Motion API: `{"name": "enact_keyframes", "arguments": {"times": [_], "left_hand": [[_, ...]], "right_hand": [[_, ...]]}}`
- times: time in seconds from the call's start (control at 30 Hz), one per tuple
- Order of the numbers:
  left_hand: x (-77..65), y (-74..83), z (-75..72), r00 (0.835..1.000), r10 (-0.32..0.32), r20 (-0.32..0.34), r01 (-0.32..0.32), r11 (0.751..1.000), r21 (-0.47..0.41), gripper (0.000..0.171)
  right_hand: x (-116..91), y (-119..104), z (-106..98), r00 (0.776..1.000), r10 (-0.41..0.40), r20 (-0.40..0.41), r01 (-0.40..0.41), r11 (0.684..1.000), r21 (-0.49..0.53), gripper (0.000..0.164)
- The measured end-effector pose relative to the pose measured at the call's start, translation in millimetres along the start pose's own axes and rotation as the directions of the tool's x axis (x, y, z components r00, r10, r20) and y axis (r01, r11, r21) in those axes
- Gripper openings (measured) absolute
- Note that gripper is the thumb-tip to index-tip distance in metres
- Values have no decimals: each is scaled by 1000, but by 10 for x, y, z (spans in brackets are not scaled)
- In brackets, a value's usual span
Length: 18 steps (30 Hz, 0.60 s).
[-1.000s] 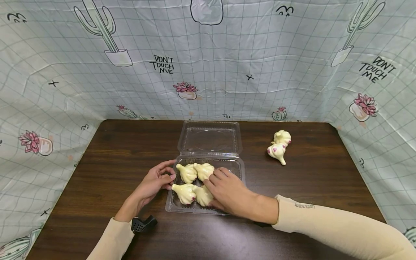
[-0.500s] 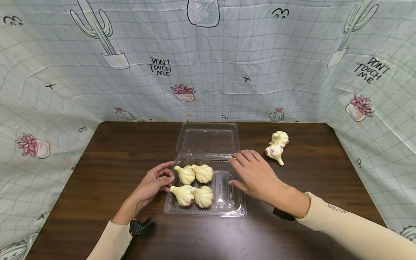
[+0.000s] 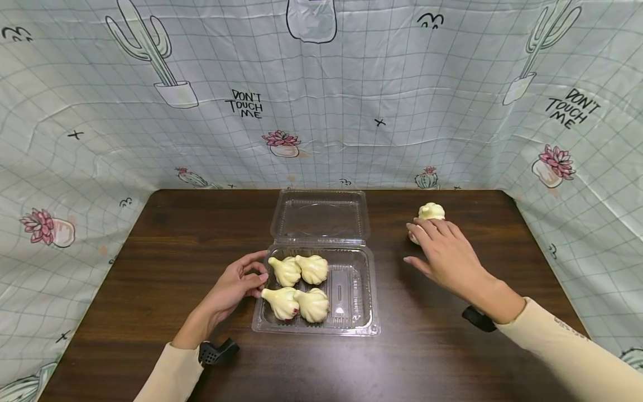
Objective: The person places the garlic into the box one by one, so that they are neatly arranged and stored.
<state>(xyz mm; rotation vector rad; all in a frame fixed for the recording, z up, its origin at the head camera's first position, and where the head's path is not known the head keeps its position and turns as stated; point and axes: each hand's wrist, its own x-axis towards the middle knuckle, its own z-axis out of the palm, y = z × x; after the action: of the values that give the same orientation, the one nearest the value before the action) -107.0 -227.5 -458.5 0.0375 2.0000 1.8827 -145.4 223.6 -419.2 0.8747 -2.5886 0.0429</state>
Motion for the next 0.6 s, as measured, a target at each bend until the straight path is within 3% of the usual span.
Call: {"name": "enact_keyframes", "arguments": {"times": [0.2,0.6], "left_hand": [[11,8,7,1000,6,3,-6,1000,-5,63],[-15,7,16,1000,5,1,-5,1000,-1,63]], "right_hand": [[-67,285,36,999,-33,-19,33,999,12,70],[-120,684,96,976,-206,72,203,978,41,80]]}}
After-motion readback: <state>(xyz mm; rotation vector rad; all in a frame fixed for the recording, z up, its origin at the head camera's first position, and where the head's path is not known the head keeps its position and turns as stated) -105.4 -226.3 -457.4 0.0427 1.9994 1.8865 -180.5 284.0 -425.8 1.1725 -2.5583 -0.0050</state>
